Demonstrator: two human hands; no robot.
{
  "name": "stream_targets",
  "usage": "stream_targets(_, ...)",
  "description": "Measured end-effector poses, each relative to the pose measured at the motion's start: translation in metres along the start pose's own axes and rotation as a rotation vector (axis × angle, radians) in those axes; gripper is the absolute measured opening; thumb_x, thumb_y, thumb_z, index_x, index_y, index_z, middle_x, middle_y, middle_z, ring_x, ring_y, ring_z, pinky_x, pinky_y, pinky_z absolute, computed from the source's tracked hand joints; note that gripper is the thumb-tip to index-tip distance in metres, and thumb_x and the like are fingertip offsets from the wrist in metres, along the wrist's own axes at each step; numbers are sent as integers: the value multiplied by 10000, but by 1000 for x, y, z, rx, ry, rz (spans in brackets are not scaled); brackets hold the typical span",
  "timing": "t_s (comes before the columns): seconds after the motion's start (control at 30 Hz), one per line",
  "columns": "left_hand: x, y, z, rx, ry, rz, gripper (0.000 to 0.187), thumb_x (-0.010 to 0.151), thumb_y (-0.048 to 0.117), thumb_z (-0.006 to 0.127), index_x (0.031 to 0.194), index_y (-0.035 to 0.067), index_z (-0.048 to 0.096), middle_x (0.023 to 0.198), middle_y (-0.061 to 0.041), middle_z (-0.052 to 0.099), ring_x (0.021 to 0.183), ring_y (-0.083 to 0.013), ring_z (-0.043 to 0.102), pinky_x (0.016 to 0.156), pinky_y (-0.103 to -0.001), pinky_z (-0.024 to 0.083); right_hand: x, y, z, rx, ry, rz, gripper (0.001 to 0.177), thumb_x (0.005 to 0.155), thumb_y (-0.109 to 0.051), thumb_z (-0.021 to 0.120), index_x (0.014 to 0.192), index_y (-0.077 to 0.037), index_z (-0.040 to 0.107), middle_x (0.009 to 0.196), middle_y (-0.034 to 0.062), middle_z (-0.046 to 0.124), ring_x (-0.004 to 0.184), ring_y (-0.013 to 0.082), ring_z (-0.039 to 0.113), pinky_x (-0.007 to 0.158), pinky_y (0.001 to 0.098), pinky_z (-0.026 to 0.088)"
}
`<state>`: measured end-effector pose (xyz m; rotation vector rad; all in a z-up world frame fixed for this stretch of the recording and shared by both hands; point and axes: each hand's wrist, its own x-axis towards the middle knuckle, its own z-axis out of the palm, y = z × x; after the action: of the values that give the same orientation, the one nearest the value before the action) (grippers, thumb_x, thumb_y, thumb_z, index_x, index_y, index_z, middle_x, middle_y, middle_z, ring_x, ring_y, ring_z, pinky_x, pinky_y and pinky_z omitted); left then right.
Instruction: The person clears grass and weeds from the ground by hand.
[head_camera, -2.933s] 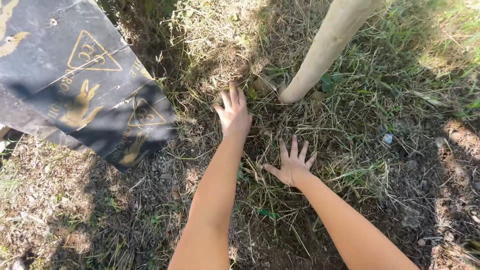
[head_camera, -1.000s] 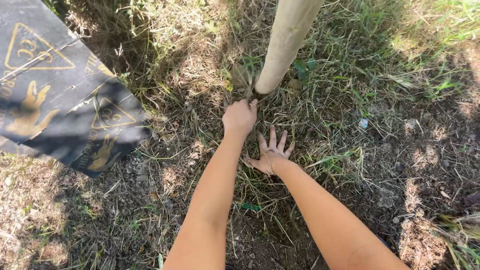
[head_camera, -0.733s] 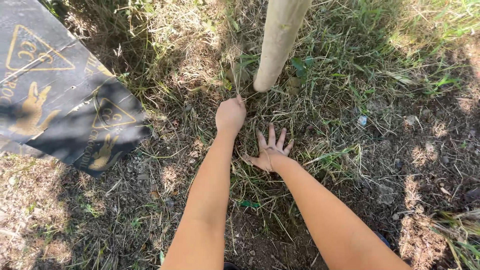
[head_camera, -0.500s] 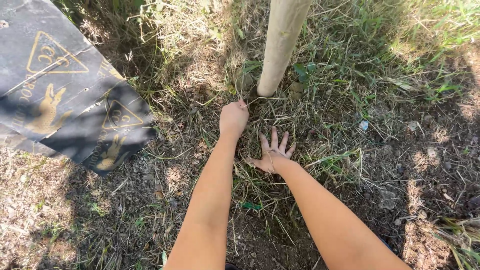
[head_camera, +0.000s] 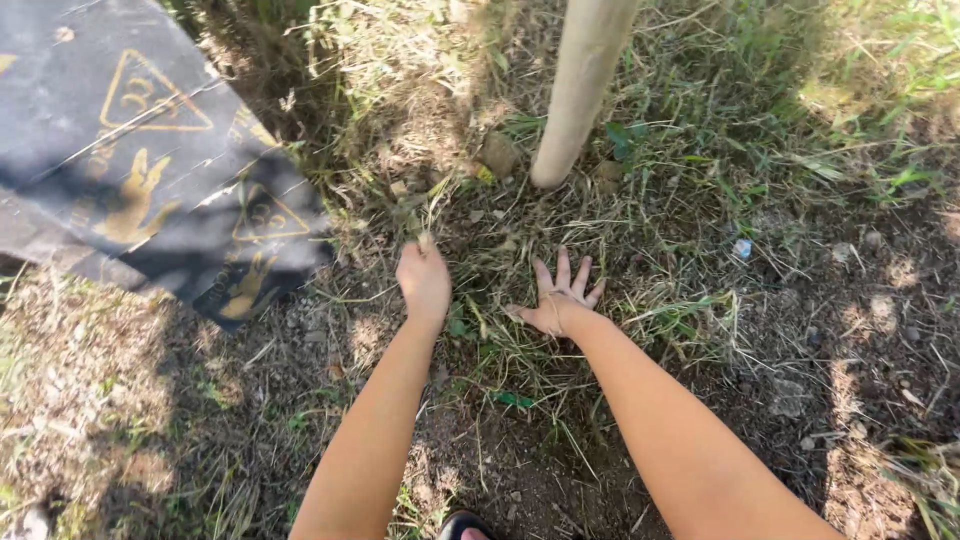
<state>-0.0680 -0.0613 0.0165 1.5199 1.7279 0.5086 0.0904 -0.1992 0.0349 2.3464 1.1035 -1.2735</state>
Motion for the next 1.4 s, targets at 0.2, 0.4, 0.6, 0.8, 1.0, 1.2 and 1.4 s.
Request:
stream_targets(0.2,39,-43,11,676,-187,73,331,986,202,526,1057,-28,754,1113,-251,738,1030,-420,722,888,-488,598,18,11,18,-46,63,-1,1147,793,-856,515,1642,-389,-99,1688,48,-333,1528,458,-288,1187,720,-76)
stream_targets(0.4,1,30,-14,452,-323,102,468,1052,353,462,1024,-10,756,1027,-269,738,965,-429,718,892,-490,568,22,16,21,-59,104,-18,1135,798,-880,479,1646,-362,-70,1690,62,-322,1526,473,-273,1185,724,-77)
stream_targets(0.6,45,-42,39,760,-332,599,317,976,191,473,968,8,732,909,-236,753,825,-384,762,764,-507,622,27,19,25,-48,133,-33,1142,787,-867,505,1649,-358,-44,1698,62,-290,1528,475,-263,1178,729,-75)
stream_targets(0.8,-79,34,-26,343,-359,398,472,1036,349,464,867,11,747,839,-252,719,796,-448,691,791,-526,584,20,13,16,-70,102,-36,1146,789,-883,521,1651,-331,5,1719,81,-284,1543,490,-254,1192,730,-63)
stream_targets(1.0,-108,61,-26,427,-474,460,437,1037,366,440,938,47,722,874,-234,723,821,-415,713,774,-531,585,13,28,-13,44,9,-146,1219,797,-752,684,1668,-311,-48,1681,88,-273,1524,443,-251,1217,692,-61)
stream_targets(1.2,-141,2,34,628,-419,666,452,987,396,582,1181,-12,587,1148,-219,674,1067,-397,672,813,-500,593,44,67,-46,776,15,-120,813,767,-68,559,1559,-242,495,1469,224,635,1458,376,497,1222,551,310)
stream_targets(1.4,-148,81,-24,573,-593,361,876,870,444,681,1603,178,282,1402,-233,477,1317,-405,478,1050,-553,472,-40,69,-84,394,491,161,637,888,-324,664,1519,-246,612,1524,199,634,1414,415,592,1240,501,461)
